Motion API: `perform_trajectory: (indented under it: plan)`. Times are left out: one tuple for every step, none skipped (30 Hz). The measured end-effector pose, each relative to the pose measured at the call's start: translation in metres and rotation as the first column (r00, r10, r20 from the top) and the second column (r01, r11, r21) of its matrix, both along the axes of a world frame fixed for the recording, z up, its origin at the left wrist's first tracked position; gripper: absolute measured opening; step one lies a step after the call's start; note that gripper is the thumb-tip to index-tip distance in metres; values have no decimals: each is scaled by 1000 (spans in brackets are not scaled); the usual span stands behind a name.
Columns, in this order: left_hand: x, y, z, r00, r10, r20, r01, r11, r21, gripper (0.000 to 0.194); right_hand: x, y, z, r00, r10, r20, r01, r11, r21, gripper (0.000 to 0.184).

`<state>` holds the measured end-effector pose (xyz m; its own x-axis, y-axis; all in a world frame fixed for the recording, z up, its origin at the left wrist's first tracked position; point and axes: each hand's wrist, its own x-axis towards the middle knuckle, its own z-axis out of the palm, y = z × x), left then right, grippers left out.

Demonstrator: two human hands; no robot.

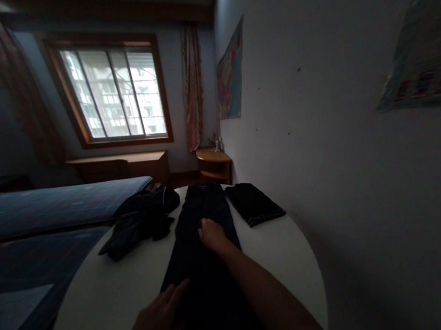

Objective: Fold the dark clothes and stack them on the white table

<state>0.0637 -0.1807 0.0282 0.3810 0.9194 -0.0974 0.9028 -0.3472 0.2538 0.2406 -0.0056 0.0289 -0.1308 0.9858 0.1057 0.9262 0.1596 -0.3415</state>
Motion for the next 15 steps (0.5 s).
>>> perform_trajectory:
  plan:
    - [0, 1, -3, 1000, -2, -1, 2, 1000, -1, 77, 1, 11, 1, 1000, -26, 11, 27, 1000, -4, 32]
    - [0, 3, -6, 1000, -10, 0, 10, 1000, 3, 76, 1, 20, 3, 998, -52, 23, 52, 999, -9, 31]
    - [0, 4, -11, 1000, -25, 1, 25, 1000, 13, 74, 1, 29, 4, 997, -75, 32, 76, 997, -15, 31]
    - [-1, 6, -15, 999, -44, 1, 44, 999, 26, 72, 1, 37, 5, 995, -96, 39, 97, 995, -20, 31]
    - [-2, 8, -21, 998, -66, 2, 66, 997, 40, 70, 0, 44, 6, 992, -116, 45, 117, 993, -27, 32]
    - [-4, 10, -27, 996, -90, 4, 89, 994, 60, 70, -2, 50, 6, 990, -133, 49, 135, 990, -34, 33]
    - [-6, 12, -34, 994, -114, 6, 113, 990, 82, 70, -3, 55, 5, 988, -149, 51, 151, 988, -41, 34]
    - [-8, 14, -41, 991, -135, 8, 133, 985, 109, 71, -5, 60, 4, 985, -166, 52, 168, 985, -47, 35]
    - [-10, 17, -49, 988, -155, 11, 152, 978, 142, 72, -7, 64, 2, 982, -183, 52, 186, 981, -52, 36]
    - [-13, 19, -56, 984, -180, 15, 175, 968, 180, 73, -9, 67, 1, 978, -202, 51, 205, 977, -57, 37]
    - [-15, 21, -64, 977, -211, 16, 202, 954, 221, 73, -11, 71, -1, 974, -220, 49, 223, 973, -60, 37]
    - [-18, 22, -71, 970, -242, 15, 230, 937, 262, 73, -12, 74, -3, 970, -237, 46, 239, 969, -62, 37]
    - [-20, 23, -77, 963, -270, 12, 253, 919, 303, 72, -12, 77, -4, 967, -250, 41, 253, 965, -63, 37]
    - [-22, 24, -83, 957, -289, 8, 269, 900, 344, 70, -13, 81, -4, 965, -258, 34, 260, 963, -64, 35]
    - [-24, 25, -88, 952, -306, 1, 282, 881, 380, 68, -13, 85, -3, 964, -263, 26, 264, 962, -65, 34]
